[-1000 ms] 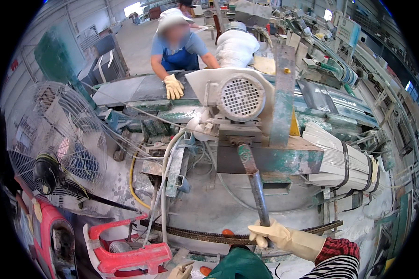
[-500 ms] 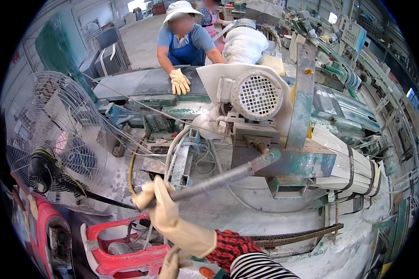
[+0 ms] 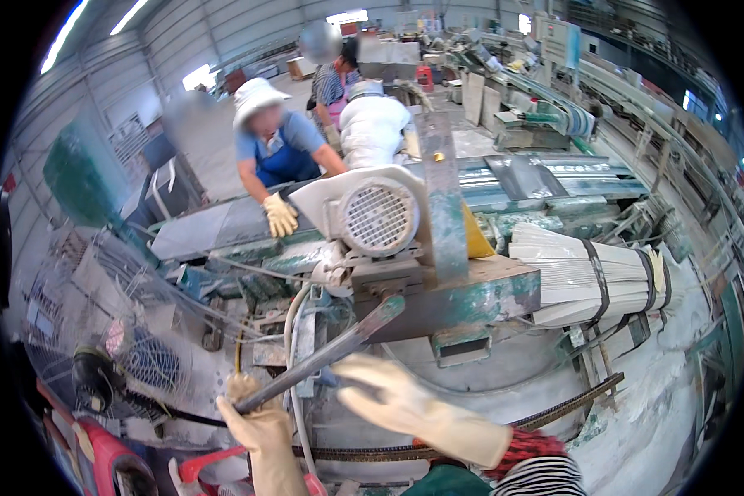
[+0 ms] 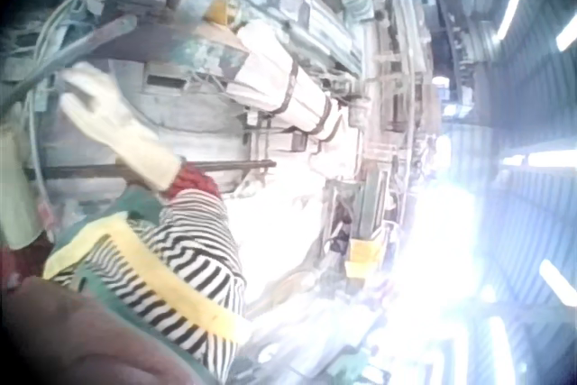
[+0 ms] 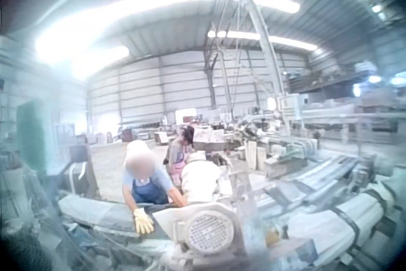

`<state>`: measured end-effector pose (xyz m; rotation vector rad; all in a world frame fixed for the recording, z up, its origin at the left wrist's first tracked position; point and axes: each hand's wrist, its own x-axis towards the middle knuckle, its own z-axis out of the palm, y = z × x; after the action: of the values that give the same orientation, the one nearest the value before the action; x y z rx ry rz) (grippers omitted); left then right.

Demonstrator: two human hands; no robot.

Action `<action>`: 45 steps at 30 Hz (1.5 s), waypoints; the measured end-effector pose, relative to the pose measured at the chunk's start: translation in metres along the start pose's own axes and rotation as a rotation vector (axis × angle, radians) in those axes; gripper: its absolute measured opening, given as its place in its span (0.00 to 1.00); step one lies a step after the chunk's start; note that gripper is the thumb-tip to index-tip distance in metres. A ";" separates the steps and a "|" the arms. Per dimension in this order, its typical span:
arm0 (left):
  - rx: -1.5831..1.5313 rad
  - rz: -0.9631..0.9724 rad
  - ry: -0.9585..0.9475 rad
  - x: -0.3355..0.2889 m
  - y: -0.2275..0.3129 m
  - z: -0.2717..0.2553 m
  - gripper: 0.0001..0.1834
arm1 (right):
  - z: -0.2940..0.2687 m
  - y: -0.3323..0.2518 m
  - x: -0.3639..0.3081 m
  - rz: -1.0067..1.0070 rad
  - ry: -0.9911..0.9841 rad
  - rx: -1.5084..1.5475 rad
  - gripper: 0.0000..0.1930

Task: The person operates a machine in a factory setting, using a long metal rod to control a lever. They repeatedly pull the lever to activate the machine while another worker handles materials nearby. The person also briefly handles a white sheet-like material.

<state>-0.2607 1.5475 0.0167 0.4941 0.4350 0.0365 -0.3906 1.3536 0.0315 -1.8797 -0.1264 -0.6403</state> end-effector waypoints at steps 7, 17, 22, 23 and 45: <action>-0.043 0.060 0.092 0.028 -0.006 0.013 0.21 | -0.249 0.078 -0.066 -0.115 0.532 -1.292 0.21; 0.493 0.110 -0.608 0.102 -0.001 0.216 0.24 | -0.244 0.143 -0.086 0.316 0.615 -0.160 0.30; 0.708 0.164 -0.887 0.049 -0.083 0.344 0.23 | -0.247 0.131 -0.083 0.300 0.594 -0.180 0.31; 0.754 0.068 -1.003 0.034 -0.101 0.368 0.23 | -0.249 0.131 -0.082 0.280 0.589 -0.175 0.30; 1.652 0.323 -2.278 -0.282 -0.262 0.139 0.12 | -0.327 0.075 -0.088 0.604 0.490 -0.141 0.28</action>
<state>-0.4773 1.2147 0.1155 1.7606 -2.0875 -0.5859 -0.5577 1.0506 0.0117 -1.7113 0.7901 -0.6694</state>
